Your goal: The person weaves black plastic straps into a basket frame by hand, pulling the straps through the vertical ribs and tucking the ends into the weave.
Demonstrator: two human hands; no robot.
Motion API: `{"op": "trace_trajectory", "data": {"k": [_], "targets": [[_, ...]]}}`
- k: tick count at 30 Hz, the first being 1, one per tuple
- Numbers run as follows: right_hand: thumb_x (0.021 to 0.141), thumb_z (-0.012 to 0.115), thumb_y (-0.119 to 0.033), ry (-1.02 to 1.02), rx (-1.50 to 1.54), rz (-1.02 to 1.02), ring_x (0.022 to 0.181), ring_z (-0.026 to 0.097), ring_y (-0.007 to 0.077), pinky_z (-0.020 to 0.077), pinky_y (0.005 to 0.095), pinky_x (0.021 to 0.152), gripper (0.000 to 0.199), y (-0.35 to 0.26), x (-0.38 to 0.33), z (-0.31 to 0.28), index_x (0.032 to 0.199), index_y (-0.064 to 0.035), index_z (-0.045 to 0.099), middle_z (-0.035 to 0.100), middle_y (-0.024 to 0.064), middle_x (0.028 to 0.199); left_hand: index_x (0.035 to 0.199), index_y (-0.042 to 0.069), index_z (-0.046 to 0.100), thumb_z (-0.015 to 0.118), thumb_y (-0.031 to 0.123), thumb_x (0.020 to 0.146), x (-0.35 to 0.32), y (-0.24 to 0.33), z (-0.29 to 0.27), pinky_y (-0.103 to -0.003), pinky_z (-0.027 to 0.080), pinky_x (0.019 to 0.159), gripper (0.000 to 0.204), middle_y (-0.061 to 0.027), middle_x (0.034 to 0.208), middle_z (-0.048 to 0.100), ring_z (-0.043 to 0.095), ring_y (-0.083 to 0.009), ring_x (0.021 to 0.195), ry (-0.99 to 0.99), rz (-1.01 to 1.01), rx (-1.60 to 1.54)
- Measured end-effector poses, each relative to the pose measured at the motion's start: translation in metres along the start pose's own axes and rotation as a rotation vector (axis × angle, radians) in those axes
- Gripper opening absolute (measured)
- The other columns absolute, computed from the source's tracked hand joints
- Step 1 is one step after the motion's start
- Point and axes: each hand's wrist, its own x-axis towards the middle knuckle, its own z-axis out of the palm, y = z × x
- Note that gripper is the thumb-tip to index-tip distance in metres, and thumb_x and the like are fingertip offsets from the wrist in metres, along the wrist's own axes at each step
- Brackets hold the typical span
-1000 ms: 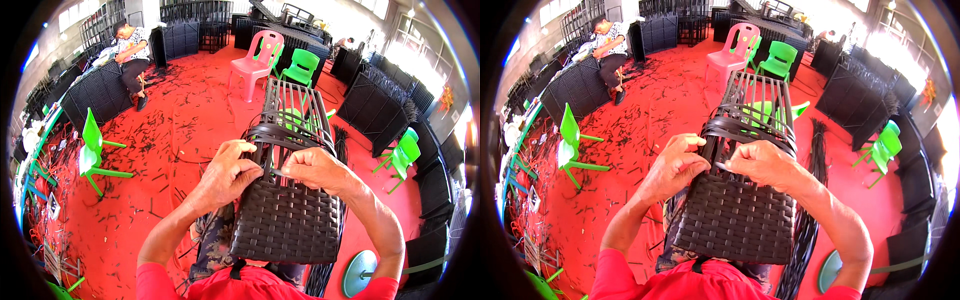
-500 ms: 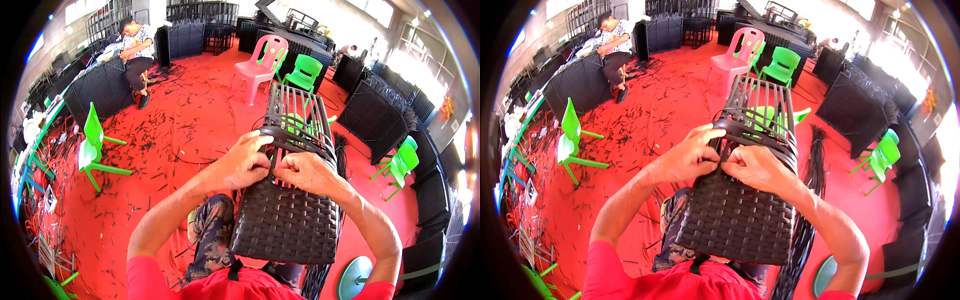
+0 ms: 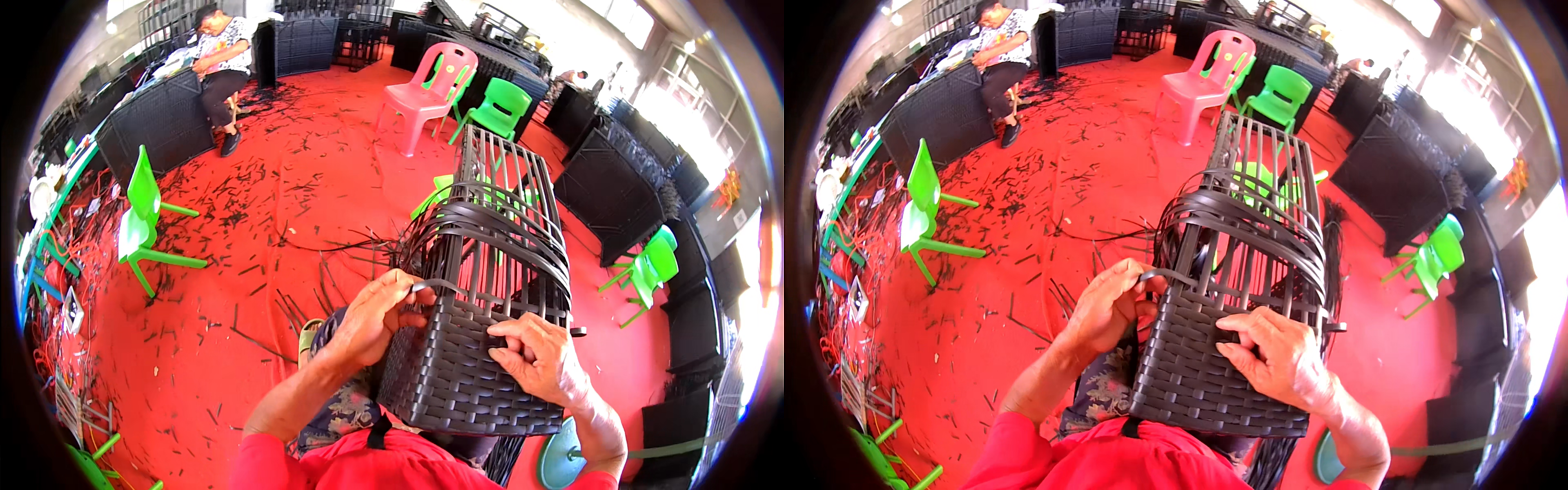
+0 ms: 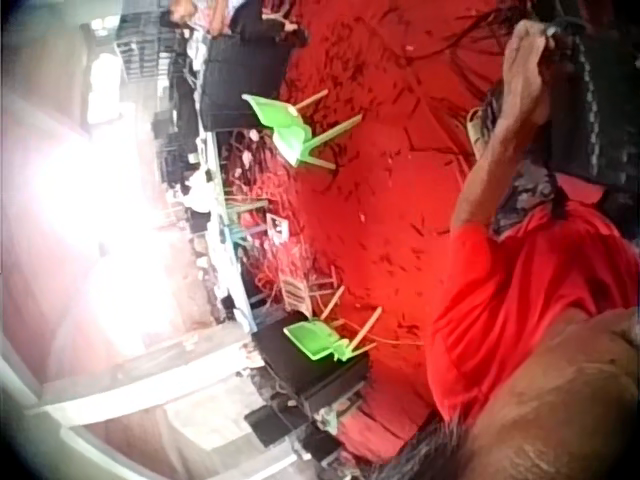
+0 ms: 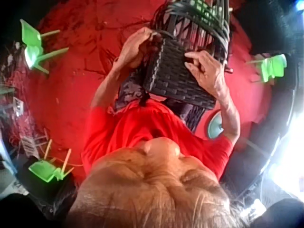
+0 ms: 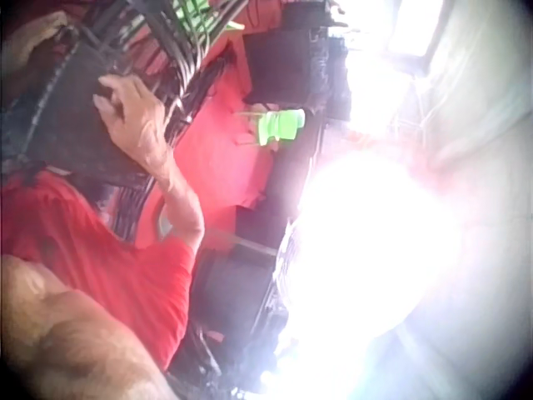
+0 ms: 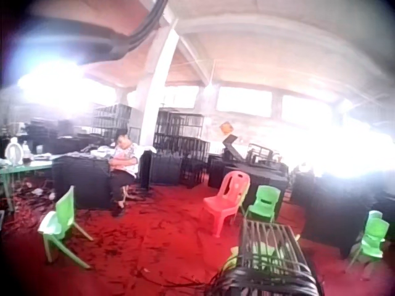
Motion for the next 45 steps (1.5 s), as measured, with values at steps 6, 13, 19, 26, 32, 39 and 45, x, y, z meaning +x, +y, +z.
{"op": "trace_trajectory", "data": {"k": [6,13,19,26,32,39,45], "targets": [[0.078,0.072,-0.003,0.073,-0.017,0.047,0.05,0.046,0.0106,0.0381,0.0249,0.045,0.024,0.021,-0.034,-0.027,0.101,-0.0044,0.064,0.049,0.0023,0.066,0.096,0.005,0.056,0.051,0.022,0.097,0.013,-0.037,0.03,-0.033,0.053,0.079,0.018,-0.0071,0.104,0.059,0.059,-0.0197,0.1,-0.044,-0.007,-0.113],[0.078,0.071,-0.004,0.155,-0.108,0.051,0.049,0.044,0.0108,0.0366,0.0257,0.044,0.021,0.051,-0.073,-0.052,0.098,-0.0048,0.065,0.048,0.0016,0.064,0.09,0.006,0.057,0.053,0.019,0.096,0.039,-0.068,0.061,-0.034,0.054,0.076,0.015,-0.0064,0.107,0.057,0.059,-0.0194,0.101,-0.143,-0.071,-0.162],[0.075,0.072,-0.005,0.175,-0.117,0.065,0.047,0.043,0.0111,0.0356,0.0264,0.044,0.022,0.078,-0.098,-0.064,0.096,-0.0064,0.065,0.048,0.0003,0.063,0.087,0.006,0.055,0.052,0.019,0.096,0.056,-0.095,0.081,-0.032,0.053,0.072,0.016,-0.0053,0.099,0.057,0.058,-0.0172,0.097,-0.203,-0.085,-0.211],[0.077,0.069,-0.006,0.211,-0.002,0.176,0.048,0.043,0.0087,0.0343,0.0251,0.044,0.016,0.111,-0.136,-0.083,0.092,-0.0064,0.062,0.049,-0.0006,0.062,0.088,0.006,0.054,0.05,0.02,0.098,0.065,-0.13,0.113,-0.029,0.049,0.07,0.018,-0.0038,0.094,0.055,0.056,-0.0138,0.091,-0.205,-0.092,-0.062],[0.08,0.069,-0.01,0.143,0.108,0.274,0.05,0.043,0.0058,0.0334,0.0243,0.046,0.015,0.121,-0.141,-0.092,0.091,-0.0072,0.061,0.046,-0.0035,0.06,0.091,0.006,0.054,0.05,0.023,0.098,0.071,-0.136,0.115,-0.026,0.045,0.064,0.019,-0.0032,0.089,0.056,0.053,-0.0109,0.08,-0.231,-0.1,-0.036],[0.082,0.069,-0.013,0.178,0.113,0.317,0.053,0.045,0.0076,0.036,0.025,0.049,0.012,0.12,-0.141,-0.092,0.087,-0.0059,0.06,0.051,-0.0016,0.063,0.09,0.006,0.055,0.052,0.024,0.098,0.082,-0.14,0.109,-0.023,0.042,0.06,0.02,-0.0015,0.084,0.055,0.05,-0.0087,0.069,-0.293,-0.186,0.015],[0.085,0.065,-0.014,0.125,0.07,0.444,0.054,0.047,0.0062,0.0373,0.025,0.05,0.012,0.127,-0.149,-0.102,0.083,-0.0047,0.057,0.054,-0.0005,0.065,0.091,0.007,0.056,0.054,0.029,0.097,0.087,-0.151,0.11,-0.022,0.04,0.057,0.023,0.0001,0.08,0.055,0.051,-0.007,0.069,-0.336,-0.17,0.104]]}}
